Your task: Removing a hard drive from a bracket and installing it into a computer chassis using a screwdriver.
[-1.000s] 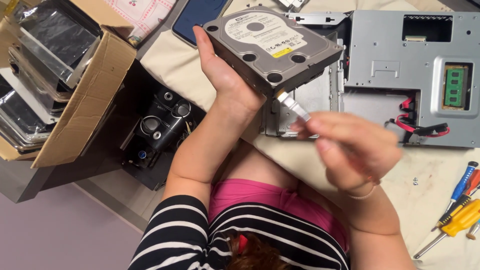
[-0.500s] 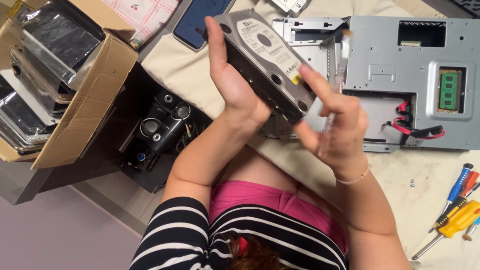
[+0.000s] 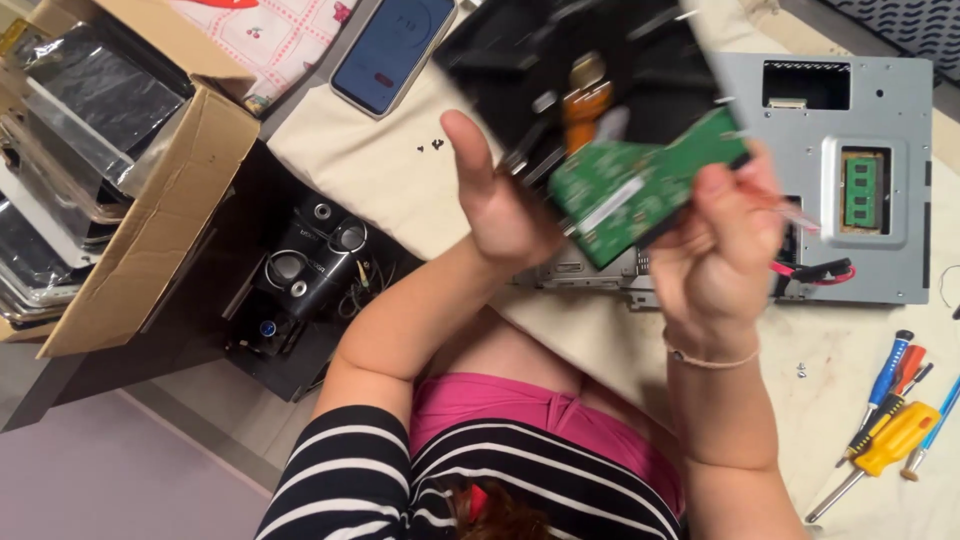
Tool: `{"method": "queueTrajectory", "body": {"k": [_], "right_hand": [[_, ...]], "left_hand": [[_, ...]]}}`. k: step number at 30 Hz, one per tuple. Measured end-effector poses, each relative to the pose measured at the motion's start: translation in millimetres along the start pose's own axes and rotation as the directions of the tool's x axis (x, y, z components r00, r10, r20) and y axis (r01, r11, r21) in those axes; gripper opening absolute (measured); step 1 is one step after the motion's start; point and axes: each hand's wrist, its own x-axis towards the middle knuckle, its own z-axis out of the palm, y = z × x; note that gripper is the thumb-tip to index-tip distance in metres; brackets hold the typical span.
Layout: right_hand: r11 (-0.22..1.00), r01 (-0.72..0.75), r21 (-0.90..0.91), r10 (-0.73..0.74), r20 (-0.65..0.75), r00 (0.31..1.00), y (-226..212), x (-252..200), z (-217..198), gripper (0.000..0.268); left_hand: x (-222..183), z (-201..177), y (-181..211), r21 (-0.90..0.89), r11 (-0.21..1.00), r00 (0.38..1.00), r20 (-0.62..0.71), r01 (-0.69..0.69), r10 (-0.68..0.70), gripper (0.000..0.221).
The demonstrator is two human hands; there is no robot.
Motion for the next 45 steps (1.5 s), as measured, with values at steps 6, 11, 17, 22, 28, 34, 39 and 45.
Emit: {"method": "queueTrajectory", "body": {"k": [6, 11, 17, 22, 28, 34, 39, 45], "right_hand": [[0.958, -0.136, -0.252, 0.150, 0.035, 0.988, 5, -4, 14, 0.021], [0.701, 0.453, -0.551, -0.446, 0.157, 0.881, 4, 1, 11, 0.038], [0.419, 0.669, -0.614, -0.646, 0.316, 0.695, -19, -7, -3, 0.061], [0.490, 0.584, -0.648, -0.586, 0.251, 0.771, -28, -21, 9, 0.031], [0.320, 0.525, -0.789, -0.445, 0.364, 0.818, -41, -32, 34, 0.021], [0.278, 0.626, -0.729, -0.528, 0.428, 0.733, -33, -26, 20, 0.018], [0.444, 0.565, -0.695, -0.627, 0.209, 0.750, -31, -26, 25, 0.014], [0.385, 0.621, -0.683, -0.662, 0.265, 0.702, -26, -27, 22, 0.011]], "left_hand": [[49, 140, 15, 0.074, 0.995, 0.743, -0.669, 0.062, 0.003, 0.143], [16, 57, 27, 0.135, 0.990, 0.901, -0.424, -0.035, 0.089, 0.108], [0, 14, 22, 0.128, 0.989, 0.995, 0.052, 0.077, -0.084, 0.094], [4, 29, 23, 0.261, 0.949, 0.975, 0.086, 0.178, -0.207, 0.103], [4, 34, 30, 0.261, 0.937, 0.964, 0.062, 0.233, -0.257, 0.108], [-6, 18, 28, 0.252, 0.909, 0.925, 0.103, 0.332, -0.366, 0.099], [-8, 13, 27, 0.227, 0.938, 0.961, 0.031, 0.261, -0.275, 0.095], [-16, -2, 31, 0.234, 0.955, 0.982, -0.004, 0.183, -0.187, 0.090]]}}
